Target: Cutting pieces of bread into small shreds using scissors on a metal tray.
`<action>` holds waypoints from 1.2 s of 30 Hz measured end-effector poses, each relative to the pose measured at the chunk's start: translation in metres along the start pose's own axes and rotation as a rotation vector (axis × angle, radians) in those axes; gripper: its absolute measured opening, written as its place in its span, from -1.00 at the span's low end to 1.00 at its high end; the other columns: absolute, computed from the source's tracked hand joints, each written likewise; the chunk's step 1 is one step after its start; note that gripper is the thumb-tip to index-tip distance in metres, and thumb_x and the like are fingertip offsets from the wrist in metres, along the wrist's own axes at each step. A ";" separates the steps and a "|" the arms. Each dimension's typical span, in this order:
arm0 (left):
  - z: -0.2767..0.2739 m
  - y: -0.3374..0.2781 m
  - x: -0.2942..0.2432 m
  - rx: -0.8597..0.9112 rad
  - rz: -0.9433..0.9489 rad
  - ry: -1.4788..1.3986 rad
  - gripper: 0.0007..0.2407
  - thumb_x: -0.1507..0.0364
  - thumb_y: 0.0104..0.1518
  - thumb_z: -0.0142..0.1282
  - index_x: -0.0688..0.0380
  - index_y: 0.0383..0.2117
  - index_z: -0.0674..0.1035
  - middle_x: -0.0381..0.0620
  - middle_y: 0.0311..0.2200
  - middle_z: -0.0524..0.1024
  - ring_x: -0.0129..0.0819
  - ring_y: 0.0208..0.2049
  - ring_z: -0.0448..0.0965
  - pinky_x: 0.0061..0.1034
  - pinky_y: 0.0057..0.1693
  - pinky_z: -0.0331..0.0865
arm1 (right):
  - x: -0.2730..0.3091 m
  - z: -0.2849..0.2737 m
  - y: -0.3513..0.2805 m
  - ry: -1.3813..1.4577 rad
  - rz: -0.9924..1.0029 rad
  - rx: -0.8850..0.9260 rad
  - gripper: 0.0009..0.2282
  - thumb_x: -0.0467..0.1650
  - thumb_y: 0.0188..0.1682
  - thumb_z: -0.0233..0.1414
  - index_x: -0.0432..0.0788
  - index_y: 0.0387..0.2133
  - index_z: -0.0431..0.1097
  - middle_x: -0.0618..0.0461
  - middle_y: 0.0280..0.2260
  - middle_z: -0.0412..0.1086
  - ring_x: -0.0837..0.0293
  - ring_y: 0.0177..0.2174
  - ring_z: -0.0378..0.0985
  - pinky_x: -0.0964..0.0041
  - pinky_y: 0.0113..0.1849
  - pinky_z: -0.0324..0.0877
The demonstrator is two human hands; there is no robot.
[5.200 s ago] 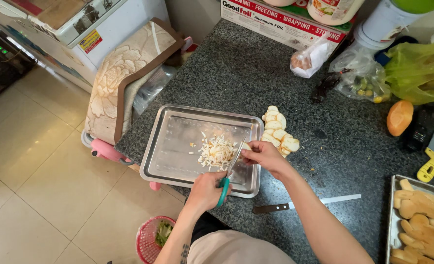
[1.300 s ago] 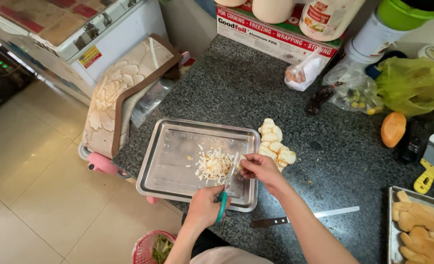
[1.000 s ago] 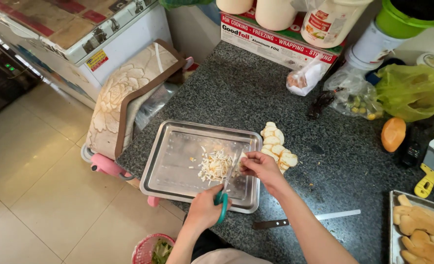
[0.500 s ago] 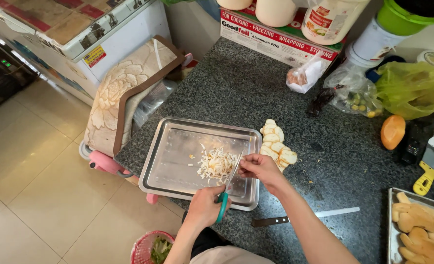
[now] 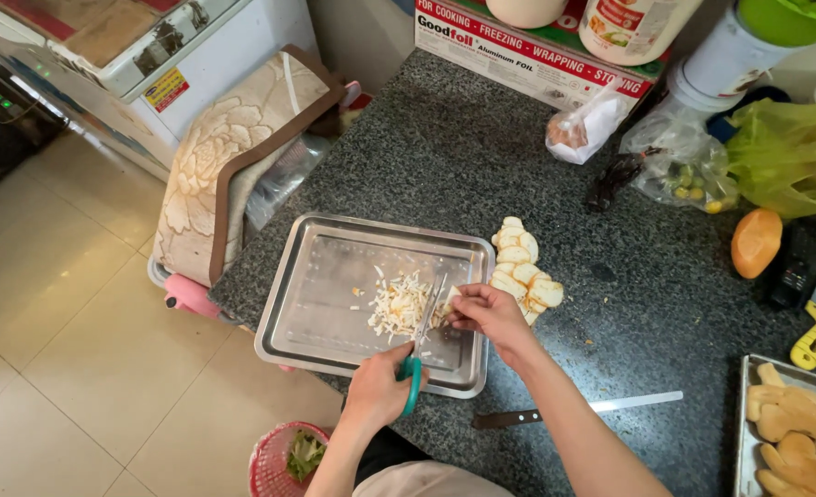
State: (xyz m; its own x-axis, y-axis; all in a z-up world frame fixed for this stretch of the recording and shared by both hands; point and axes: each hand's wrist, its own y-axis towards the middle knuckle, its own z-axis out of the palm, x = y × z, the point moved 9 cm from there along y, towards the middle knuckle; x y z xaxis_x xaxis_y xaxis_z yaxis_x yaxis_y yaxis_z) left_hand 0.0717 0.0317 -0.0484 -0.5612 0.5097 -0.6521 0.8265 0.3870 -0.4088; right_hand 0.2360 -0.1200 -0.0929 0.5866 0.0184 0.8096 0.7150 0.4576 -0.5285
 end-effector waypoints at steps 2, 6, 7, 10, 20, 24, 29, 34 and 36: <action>0.003 0.000 -0.003 0.023 -0.008 0.006 -0.51 0.14 -0.07 0.23 -0.10 0.07 0.59 -0.12 -0.27 0.71 -0.14 -0.26 0.70 -0.39 -0.10 0.52 | 0.000 -0.001 0.000 0.006 0.000 0.004 -0.77 -0.59 0.00 0.10 -0.45 -0.07 0.42 -0.19 -0.30 0.51 0.07 -0.37 0.59 0.33 -0.30 0.54; 0.013 0.005 -0.005 0.069 0.001 0.024 -0.49 0.12 -0.08 0.24 -0.11 0.08 0.59 -0.14 -0.24 0.70 -0.16 -0.22 0.69 -0.39 -0.07 0.51 | -0.010 -0.007 0.008 0.045 -0.016 0.036 -0.84 -0.61 0.00 0.09 -0.43 -0.15 0.45 -0.16 -0.30 0.51 0.08 -0.36 0.59 0.30 -0.28 0.55; 0.012 0.004 -0.007 0.071 -0.001 0.026 -0.49 0.12 -0.08 0.24 -0.11 0.08 0.59 -0.14 -0.24 0.70 -0.16 -0.22 0.69 -0.39 -0.07 0.51 | -0.007 -0.006 0.006 0.047 -0.014 0.035 -0.84 -0.61 0.00 0.09 -0.43 -0.15 0.45 -0.16 -0.30 0.51 0.08 -0.36 0.59 0.30 -0.28 0.55; 0.008 0.002 -0.016 0.063 0.024 0.026 -0.53 0.16 -0.06 0.25 -0.04 0.04 0.61 -0.13 -0.29 0.71 -0.17 -0.28 0.69 -0.39 -0.12 0.51 | -0.004 -0.005 0.001 0.018 0.014 0.031 -0.88 -0.61 0.01 0.10 -0.41 -0.19 0.45 -0.14 -0.33 0.51 0.10 -0.37 0.58 0.33 -0.29 0.55; 0.003 -0.008 -0.033 0.140 0.001 -0.225 -0.71 0.39 -0.02 0.25 0.09 -0.14 0.73 -0.20 -0.74 0.51 -0.46 -0.74 0.40 -0.57 -0.49 0.28 | -0.002 -0.007 -0.001 -0.024 0.004 0.057 -0.87 -0.56 0.02 0.10 -0.41 -0.19 0.47 -0.14 -0.35 0.51 0.10 -0.37 0.59 0.32 -0.28 0.53; 0.004 -0.014 -0.034 0.187 -0.068 -0.367 -0.73 0.46 0.01 0.25 0.18 -0.14 0.73 -0.17 -0.76 0.48 -0.47 -0.79 0.39 -0.58 -0.54 0.24 | -0.005 -0.008 0.000 -0.002 0.003 0.047 -0.87 -0.56 0.03 0.09 -0.40 -0.18 0.46 -0.14 -0.33 0.51 0.08 -0.36 0.59 0.30 -0.29 0.54; -0.004 -0.007 -0.025 0.015 0.063 -0.157 -0.64 0.29 -0.04 0.26 0.05 -0.08 0.69 -0.16 -0.62 0.61 -0.38 -0.63 0.52 -0.52 -0.39 0.38 | 0.004 -0.004 -0.004 0.013 -0.021 0.024 -0.81 -0.59 0.01 0.09 -0.41 -0.10 0.43 -0.17 -0.29 0.52 0.07 -0.35 0.59 0.30 -0.28 0.55; 0.001 -0.003 -0.013 -0.008 0.062 -0.030 -0.53 0.15 -0.07 0.24 -0.01 0.02 0.62 -0.11 -0.35 0.71 -0.17 -0.33 0.69 -0.42 -0.15 0.51 | 0.010 -0.001 -0.008 0.027 -0.037 0.020 -0.80 -0.60 0.01 0.09 -0.40 -0.10 0.42 -0.16 -0.31 0.52 0.09 -0.38 0.58 0.31 -0.30 0.53; 0.005 -0.003 -0.012 0.018 0.061 -0.004 -0.49 0.14 -0.07 0.24 -0.03 0.07 0.59 -0.11 -0.22 0.71 -0.13 -0.23 0.70 -0.39 -0.07 0.52 | 0.009 -0.001 -0.007 0.040 -0.043 0.018 -0.79 -0.60 0.00 0.08 -0.41 -0.09 0.41 -0.18 -0.31 0.51 0.06 -0.38 0.59 0.29 -0.30 0.54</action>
State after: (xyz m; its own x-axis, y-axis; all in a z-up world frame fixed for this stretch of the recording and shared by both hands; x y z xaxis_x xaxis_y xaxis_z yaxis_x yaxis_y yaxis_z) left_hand 0.0761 0.0203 -0.0425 -0.5095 0.5292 -0.6785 0.8599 0.3414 -0.3795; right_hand 0.2368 -0.1241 -0.0821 0.5704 -0.0372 0.8206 0.7331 0.4735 -0.4881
